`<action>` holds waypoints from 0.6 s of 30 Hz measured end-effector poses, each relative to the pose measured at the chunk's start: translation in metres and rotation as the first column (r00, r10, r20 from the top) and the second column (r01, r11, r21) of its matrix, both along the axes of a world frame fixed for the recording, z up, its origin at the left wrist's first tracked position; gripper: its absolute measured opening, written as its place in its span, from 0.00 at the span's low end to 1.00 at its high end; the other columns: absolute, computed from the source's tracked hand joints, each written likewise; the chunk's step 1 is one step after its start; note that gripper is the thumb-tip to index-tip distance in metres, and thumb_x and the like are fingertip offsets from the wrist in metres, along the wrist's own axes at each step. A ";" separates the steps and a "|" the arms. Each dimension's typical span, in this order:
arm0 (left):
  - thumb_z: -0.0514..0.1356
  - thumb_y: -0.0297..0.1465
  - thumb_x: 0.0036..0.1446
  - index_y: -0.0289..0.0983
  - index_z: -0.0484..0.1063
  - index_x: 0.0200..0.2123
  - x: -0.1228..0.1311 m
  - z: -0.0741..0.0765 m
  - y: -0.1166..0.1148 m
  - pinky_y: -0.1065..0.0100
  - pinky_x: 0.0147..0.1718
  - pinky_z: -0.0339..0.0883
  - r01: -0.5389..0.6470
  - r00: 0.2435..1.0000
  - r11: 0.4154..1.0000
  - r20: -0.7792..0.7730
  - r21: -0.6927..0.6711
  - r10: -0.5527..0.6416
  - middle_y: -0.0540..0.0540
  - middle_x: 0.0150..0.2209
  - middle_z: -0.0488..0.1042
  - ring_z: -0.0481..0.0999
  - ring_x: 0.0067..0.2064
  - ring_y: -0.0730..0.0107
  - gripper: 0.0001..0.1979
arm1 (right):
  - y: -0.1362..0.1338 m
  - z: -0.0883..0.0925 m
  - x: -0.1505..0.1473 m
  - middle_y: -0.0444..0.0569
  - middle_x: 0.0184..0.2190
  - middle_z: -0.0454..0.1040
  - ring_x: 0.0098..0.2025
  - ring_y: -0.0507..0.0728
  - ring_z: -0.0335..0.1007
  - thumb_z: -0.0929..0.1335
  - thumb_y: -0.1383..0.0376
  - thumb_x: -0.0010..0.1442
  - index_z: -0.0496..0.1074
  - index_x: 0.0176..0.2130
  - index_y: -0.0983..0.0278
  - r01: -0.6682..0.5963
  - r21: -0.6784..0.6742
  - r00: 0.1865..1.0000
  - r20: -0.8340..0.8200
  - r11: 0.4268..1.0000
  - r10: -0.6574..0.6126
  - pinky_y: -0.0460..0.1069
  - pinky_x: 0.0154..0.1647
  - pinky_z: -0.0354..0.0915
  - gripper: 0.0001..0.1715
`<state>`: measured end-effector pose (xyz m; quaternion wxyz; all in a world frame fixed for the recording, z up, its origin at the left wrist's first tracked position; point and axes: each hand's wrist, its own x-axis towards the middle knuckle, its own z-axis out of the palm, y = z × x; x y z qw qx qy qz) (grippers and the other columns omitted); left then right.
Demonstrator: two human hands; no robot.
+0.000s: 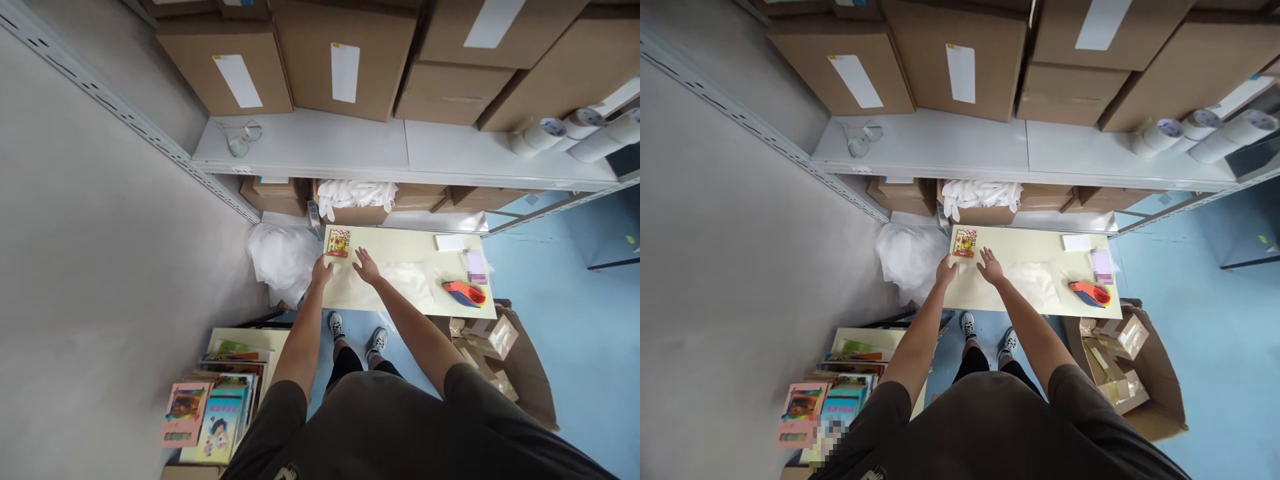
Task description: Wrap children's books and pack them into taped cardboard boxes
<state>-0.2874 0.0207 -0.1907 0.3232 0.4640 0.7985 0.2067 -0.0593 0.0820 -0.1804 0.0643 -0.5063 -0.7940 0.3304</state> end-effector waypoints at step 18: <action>0.64 0.32 0.61 0.39 0.78 0.59 -0.066 -0.017 0.021 0.66 0.44 0.77 -0.297 0.903 0.949 0.293 -0.103 0.314 0.43 0.46 0.84 0.83 0.43 0.65 0.23 | 0.010 -0.014 -0.099 0.54 0.77 0.59 0.78 0.66 0.55 0.65 0.56 0.72 0.55 0.78 0.59 0.036 -0.188 0.999 -0.028 0.982 -0.042 0.62 0.75 0.60 0.42</action>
